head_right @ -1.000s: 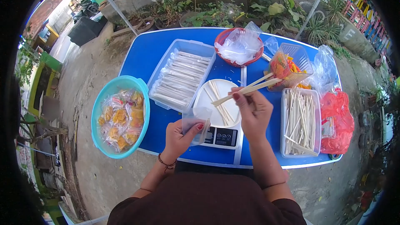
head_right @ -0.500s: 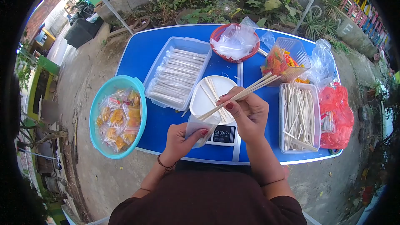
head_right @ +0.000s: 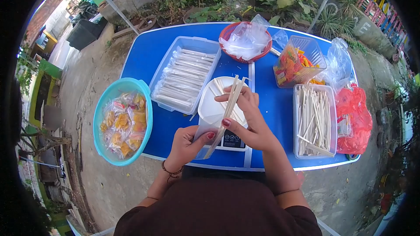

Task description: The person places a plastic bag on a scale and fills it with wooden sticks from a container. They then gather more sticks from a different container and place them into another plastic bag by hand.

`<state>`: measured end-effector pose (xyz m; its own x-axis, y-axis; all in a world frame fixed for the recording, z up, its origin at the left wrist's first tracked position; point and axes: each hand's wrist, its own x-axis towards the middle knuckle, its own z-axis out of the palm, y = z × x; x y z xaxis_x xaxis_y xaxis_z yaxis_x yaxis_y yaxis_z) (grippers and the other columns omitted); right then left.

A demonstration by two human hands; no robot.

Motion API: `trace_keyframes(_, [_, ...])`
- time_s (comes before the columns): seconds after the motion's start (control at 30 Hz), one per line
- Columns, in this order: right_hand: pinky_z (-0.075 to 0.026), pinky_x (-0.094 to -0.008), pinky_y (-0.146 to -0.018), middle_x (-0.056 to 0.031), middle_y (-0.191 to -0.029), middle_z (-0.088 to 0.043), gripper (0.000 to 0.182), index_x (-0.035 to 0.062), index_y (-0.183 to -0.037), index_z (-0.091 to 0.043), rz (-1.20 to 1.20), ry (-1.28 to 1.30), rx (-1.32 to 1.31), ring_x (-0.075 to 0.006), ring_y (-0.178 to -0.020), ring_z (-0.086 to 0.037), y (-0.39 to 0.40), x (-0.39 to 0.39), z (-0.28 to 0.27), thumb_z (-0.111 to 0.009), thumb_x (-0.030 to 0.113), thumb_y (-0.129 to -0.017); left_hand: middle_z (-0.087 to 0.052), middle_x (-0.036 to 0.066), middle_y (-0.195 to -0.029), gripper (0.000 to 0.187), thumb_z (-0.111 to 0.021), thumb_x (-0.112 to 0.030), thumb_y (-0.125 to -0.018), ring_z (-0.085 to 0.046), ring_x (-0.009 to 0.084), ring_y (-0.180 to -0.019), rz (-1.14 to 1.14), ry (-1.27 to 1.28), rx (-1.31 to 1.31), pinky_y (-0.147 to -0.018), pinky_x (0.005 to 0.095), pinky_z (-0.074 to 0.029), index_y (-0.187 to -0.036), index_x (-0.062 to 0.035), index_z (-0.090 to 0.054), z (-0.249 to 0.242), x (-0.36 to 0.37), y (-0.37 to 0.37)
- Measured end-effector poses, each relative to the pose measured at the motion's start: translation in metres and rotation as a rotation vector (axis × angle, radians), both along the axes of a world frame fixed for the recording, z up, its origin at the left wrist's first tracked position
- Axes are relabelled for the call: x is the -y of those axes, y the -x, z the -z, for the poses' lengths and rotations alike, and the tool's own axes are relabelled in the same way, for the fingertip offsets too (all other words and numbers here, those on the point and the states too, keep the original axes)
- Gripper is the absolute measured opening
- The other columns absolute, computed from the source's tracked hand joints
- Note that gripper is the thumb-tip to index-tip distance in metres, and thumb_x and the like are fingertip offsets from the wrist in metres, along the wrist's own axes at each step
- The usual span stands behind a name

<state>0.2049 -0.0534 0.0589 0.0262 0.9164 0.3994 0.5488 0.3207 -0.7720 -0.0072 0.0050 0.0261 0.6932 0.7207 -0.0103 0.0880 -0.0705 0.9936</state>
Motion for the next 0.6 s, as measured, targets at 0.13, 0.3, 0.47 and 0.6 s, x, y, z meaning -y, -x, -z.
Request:
trace_keyframes(0.13, [-0.036, -0.0337, -0.093, -0.0107, -0.125, -0.041, 0.045, 0.0042, -0.125, -0.057, -0.079, 0.003, -0.449, -0.0222, -0.121, -0.032, 0.012, -0.002, 0.023, -0.061, 0.033, -0.091, -0.073, 0.01, -0.082, 0.021, -0.067, -0.017, -0.092, -0.065, 0.0081, -0.072, 0.006, -0.019, -0.003, -0.064, 0.0236, -0.05, -0.104, -0.0013, -0.072, 0.003, -0.001, -0.001])
trace_keyframes(0.3, [-0.036, -0.0264, -0.082, -0.0063, -0.108, -0.042, 0.036, 0.0013, -0.111, -0.058, -0.032, 0.001, -0.542, -0.0141, -0.101, -0.04, 0.013, -0.001, 0.029, -0.06, 0.032, -0.093, -0.073, 0.008, -0.084, 0.02, -0.066, -0.015, -0.093, -0.066, 0.0083, -0.074, 0.013, -0.017, -0.022, -0.066, 0.0225, -0.051, -0.103, 0.0012, -0.071, -0.003, -0.002, -0.001])
trace_keyframes(0.47, [-0.033, -0.0231, -0.073, -0.0007, -0.093, -0.041, 0.027, 0.0047, -0.105, -0.047, 0.02, -0.026, -0.678, -0.0083, -0.084, -0.038, 0.013, -0.002, 0.037, -0.063, 0.021, -0.091, -0.073, 0.007, -0.083, 0.02, -0.066, -0.016, -0.093, -0.065, 0.0078, -0.073, 0.023, -0.042, -0.051, -0.064, 0.0225, -0.05, -0.102, 0.0007, -0.072, -0.004, -0.002, -0.002])
trace_keyframes(0.6, [-0.032, -0.021, -0.072, -0.0004, -0.089, -0.041, 0.027, 0.0069, -0.104, -0.041, -0.001, -0.082, -0.779, -0.0071, -0.078, -0.037, 0.014, -0.008, 0.036, -0.063, 0.009, -0.087, -0.073, 0.009, -0.081, 0.02, -0.066, -0.017, -0.092, -0.064, 0.008, -0.071, 0.013, -0.037, -0.033, -0.062, 0.0236, -0.049, -0.104, -0.0016, -0.073, -0.001, -0.001, -0.003])
